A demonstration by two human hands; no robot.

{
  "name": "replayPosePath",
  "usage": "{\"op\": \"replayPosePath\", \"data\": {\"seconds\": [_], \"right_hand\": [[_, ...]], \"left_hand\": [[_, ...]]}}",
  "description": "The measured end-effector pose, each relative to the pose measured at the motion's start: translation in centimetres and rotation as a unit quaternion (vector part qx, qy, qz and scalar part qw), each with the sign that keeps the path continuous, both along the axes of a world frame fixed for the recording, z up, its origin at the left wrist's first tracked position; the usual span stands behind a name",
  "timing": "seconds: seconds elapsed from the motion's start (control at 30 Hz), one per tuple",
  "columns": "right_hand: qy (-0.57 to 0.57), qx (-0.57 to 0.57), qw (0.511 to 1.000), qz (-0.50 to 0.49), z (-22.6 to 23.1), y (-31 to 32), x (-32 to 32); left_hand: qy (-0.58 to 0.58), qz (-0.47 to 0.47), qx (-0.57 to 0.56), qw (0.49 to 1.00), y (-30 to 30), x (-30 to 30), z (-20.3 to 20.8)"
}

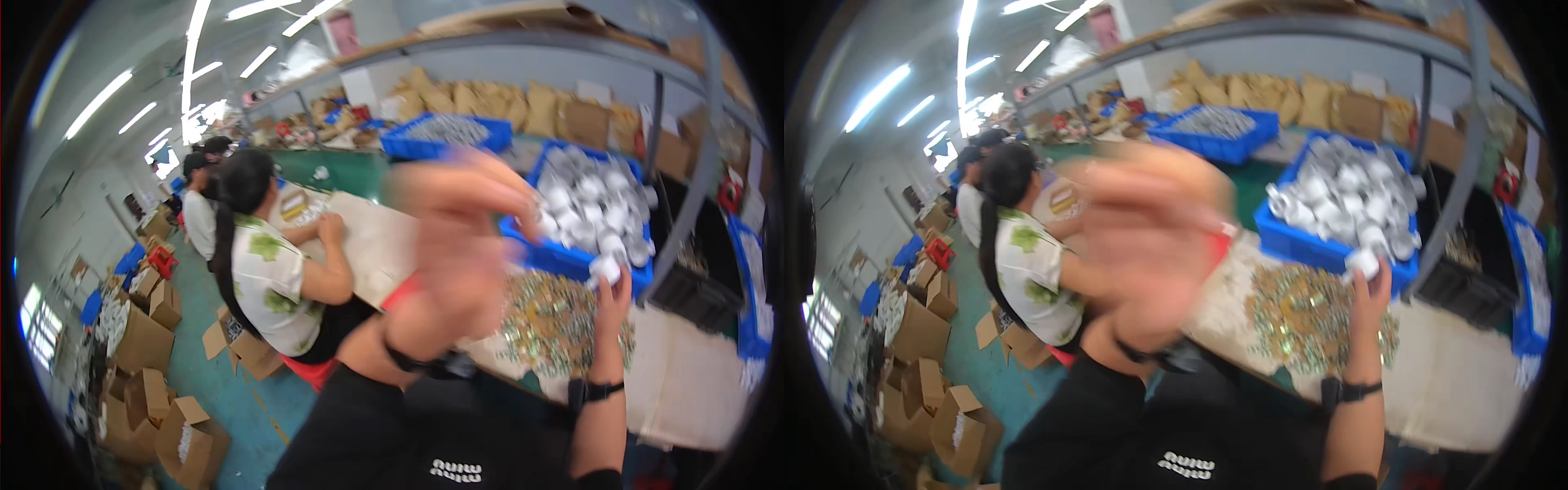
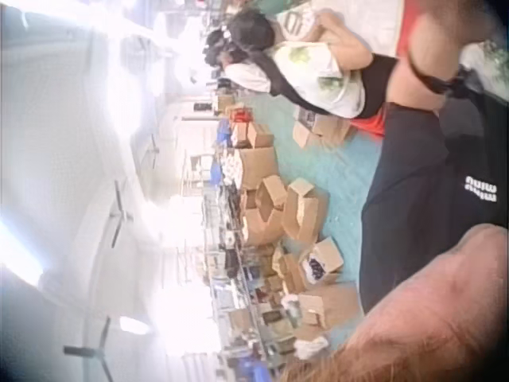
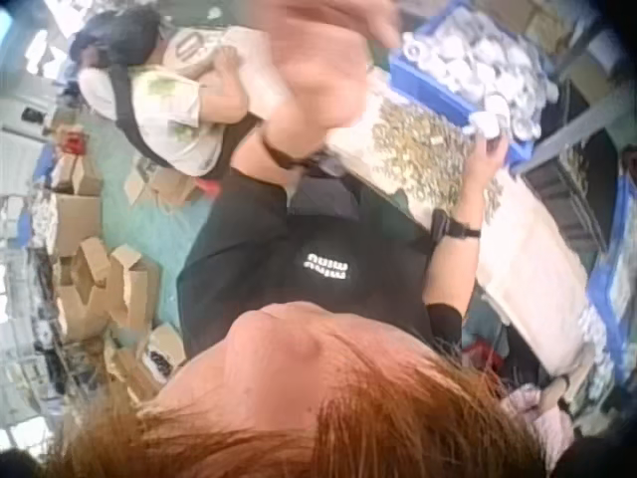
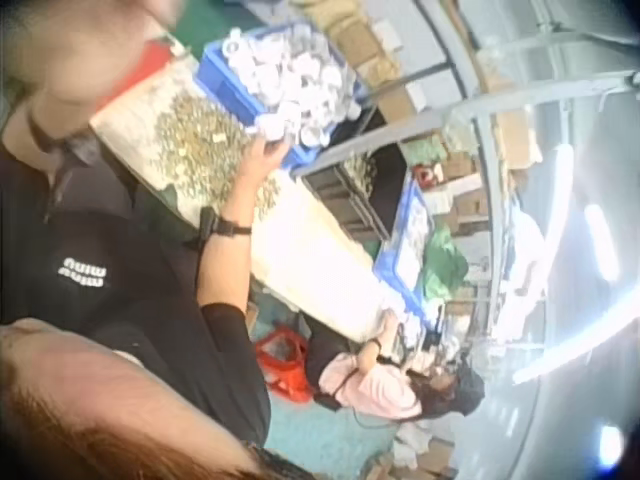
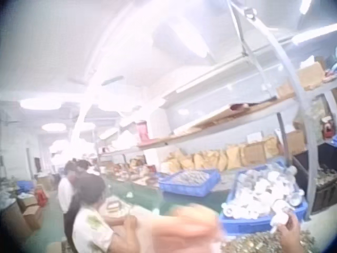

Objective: Assembling small electronic components and wiring into white plastic housings.

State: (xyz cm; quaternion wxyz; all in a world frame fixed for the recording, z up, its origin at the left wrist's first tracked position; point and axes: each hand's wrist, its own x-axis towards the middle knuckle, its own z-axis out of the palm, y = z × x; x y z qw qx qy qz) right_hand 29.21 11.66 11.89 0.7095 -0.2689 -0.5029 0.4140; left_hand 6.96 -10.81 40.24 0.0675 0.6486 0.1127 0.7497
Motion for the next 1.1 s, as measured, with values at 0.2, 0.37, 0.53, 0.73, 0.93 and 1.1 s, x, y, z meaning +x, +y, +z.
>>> {"op": "replayPosePath", "data": {"seconds": [0.2, 0.37, 0.53, 0.73, 0.93, 1.1], "right_hand": [[-0.113, -0.072, 0.989, 0.063, -2.3, -1.8, 1.2], [-0.071, -0.114, 0.988, 0.071, -0.6, -2.3, -0.8], [-0.107, -0.077, 0.991, 0.007, -1.5, -1.3, -0.7], [-0.128, -0.036, 0.988, 0.080, 1.1, -3.4, -1.4], [-0.185, -0.067, 0.980, 0.040, -0.1, -4.0, -0.5], [-0.184, -0.082, 0.979, 0.026, -0.7, -3.6, -0.4]], "left_hand": [[0.245, 0.065, -0.191, 0.948, 13.4, 2.5, -16.6], [0.191, 0.029, -0.234, 0.953, 18.0, 2.9, -23.7], [0.150, -0.126, -0.431, 0.881, 19.2, 2.3, -25.1], [-0.034, -0.241, -0.379, 0.893, 20.2, 3.5, -28.3], [-0.010, -0.325, -0.434, 0.840, 20.5, 3.9, -28.9], [0.025, -0.347, -0.409, 0.843, 19.2, 3.8, -27.6]]}}
